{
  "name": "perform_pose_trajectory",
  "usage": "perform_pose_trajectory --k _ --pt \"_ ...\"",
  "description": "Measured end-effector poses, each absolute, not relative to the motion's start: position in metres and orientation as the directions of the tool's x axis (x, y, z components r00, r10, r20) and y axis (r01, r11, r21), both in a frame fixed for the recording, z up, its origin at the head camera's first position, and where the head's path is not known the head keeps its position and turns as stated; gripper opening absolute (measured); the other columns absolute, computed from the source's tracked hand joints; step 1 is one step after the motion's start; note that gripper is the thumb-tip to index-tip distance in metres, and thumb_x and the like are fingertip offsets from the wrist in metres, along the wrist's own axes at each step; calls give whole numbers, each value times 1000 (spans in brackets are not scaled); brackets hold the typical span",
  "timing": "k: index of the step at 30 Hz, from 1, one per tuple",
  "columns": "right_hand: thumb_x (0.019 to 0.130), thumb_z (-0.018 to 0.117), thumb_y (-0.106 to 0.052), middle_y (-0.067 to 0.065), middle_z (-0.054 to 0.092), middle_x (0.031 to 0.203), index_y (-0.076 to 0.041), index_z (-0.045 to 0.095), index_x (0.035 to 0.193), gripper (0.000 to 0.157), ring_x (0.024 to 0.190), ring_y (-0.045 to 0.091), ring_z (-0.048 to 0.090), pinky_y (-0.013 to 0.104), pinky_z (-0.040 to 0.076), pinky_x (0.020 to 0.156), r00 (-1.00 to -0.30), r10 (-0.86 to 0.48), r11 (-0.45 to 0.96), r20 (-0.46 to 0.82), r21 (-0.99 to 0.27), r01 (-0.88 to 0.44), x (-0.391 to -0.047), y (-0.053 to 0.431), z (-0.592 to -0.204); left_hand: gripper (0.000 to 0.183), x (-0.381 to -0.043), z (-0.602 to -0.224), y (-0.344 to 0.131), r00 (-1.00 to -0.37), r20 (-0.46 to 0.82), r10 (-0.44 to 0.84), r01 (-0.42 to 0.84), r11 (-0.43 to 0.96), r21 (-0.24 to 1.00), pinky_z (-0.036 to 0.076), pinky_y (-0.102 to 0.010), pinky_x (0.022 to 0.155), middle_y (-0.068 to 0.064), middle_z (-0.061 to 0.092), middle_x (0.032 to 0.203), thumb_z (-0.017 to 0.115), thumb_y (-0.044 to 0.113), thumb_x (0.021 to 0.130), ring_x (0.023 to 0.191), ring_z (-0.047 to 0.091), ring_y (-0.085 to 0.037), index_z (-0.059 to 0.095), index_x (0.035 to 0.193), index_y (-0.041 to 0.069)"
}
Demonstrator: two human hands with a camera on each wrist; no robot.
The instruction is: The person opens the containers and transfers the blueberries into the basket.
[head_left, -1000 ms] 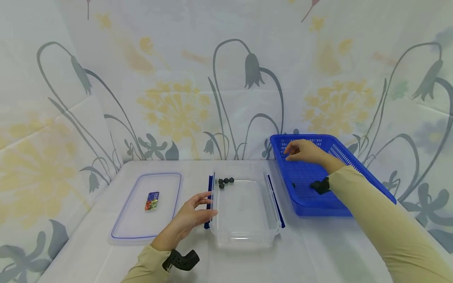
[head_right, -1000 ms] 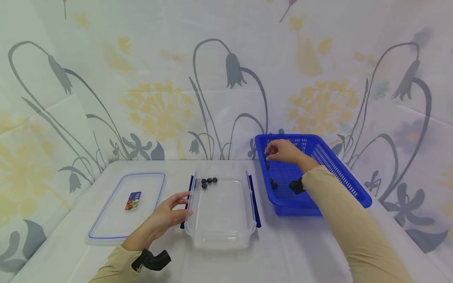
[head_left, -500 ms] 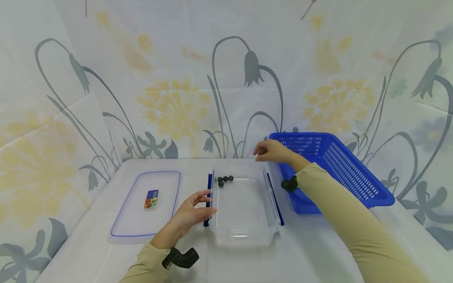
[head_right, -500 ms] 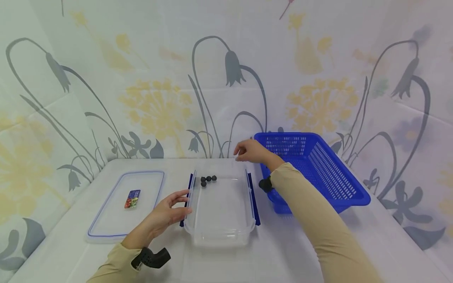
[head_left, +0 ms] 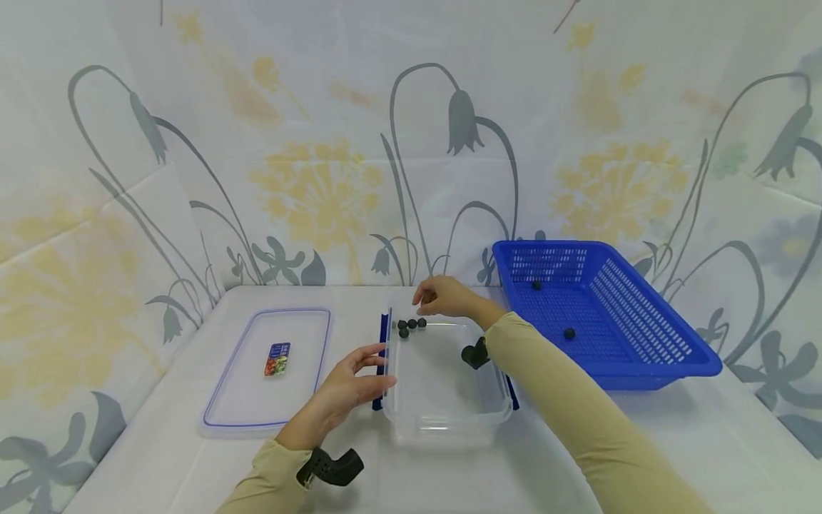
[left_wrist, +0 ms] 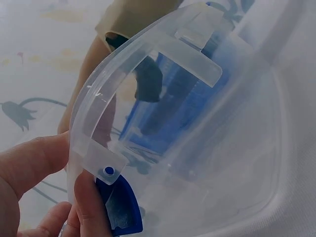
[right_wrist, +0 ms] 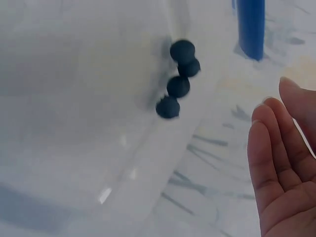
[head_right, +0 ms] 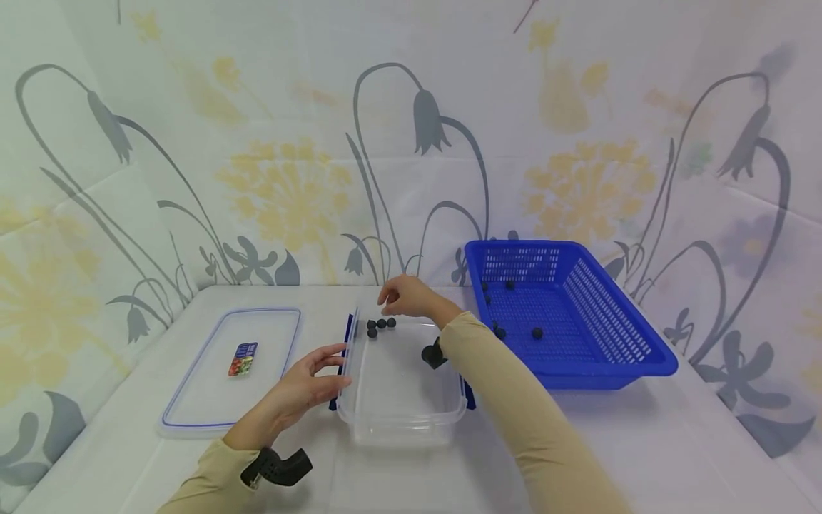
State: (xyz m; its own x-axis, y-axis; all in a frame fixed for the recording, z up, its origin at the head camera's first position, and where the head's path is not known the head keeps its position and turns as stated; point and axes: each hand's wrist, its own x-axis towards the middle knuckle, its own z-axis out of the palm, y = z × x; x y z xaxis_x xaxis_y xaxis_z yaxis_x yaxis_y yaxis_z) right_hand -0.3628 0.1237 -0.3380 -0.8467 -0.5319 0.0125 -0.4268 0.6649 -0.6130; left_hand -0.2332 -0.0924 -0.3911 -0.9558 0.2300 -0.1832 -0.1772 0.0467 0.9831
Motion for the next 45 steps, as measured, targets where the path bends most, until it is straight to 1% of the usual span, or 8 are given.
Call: perform_pose_trajectory --k 6,11,14,19,27,38,41,45 --pt "81 69 -3 3 59 78 1 66 95 15 71 15 53 24 47 63 -859 -511 675 20 -610 -416 -361 108 -357 62 -233 -391 -89 -955 -175 239 -172 32 985 50 -36 86 -15 45 125 71 5 81 96 58 -21 43 137 8" --pt "81 69 -1 1 58 78 -2 66 92 12 72 14 51 24 46 64 -876 -482 692 5 -612 -384 -362 100 -373 62 -233 -390 -89 -954 -168 248 -168 21 986 51 -34 85 -15 45 124 71 5 81 94 58 -20 43 137 7" --pt "79 69 2 2 58 77 -2 66 92 14 72 15 51 24 46 66 -873 -488 698 1 -600 -391 -361 98 -380 63 -232 -389 -89 -953 -153 261 -158 4 987 51 -34 85 -15 44 124 71 4 81 92 58 -19 43 137 6" --pt "76 69 5 1 57 76 -3 66 96 22 70 13 51 24 46 64 -877 -480 736 -29 -558 -384 -360 98 -388 63 -231 -387 -91 -950 -145 275 -148 8 989 51 -34 84 -15 44 124 72 4 81 91 58 -18 43 137 6" --pt "78 66 6 1 57 76 -3 65 104 27 70 13 51 24 46 65 -877 -480 755 -31 -523 -395 -361 94 -391 63 -231 -385 -92 -953 -142 267 -144 12 989 51 -35 85 -15 44 124 72 4 81 94 58 -19 43 136 6" --pt "76 75 -5 0 55 73 -7 67 93 19 67 13 49 22 43 59 -870 -490 769 -58 -498 -400 -358 85 -395 61 -232 -389 -94 -955 -147 260 -153 -4 988 51 -34 85 -15 44 124 71 4 81 91 59 -18 43 136 6" --pt "75 76 -5 -1 56 74 -7 66 90 18 69 13 50 22 44 61 -870 -490 770 -58 -497 -400 -358 84 -395 61 -232 -390 -94 -955 -146 258 -152 -3 988 51 -35 85 -15 45 124 71 4 81 91 59 -18 43 136 6" --pt "76 75 -4 1 59 78 -4 67 90 16 70 13 55 23 49 65 -879 -469 754 -87 -559 -346 -358 85 -391 62 -232 -391 -94 -954 -151 261 -157 -2 988 51 -35 85 -16 45 123 71 4 81 91 59 -18 43 136 5"
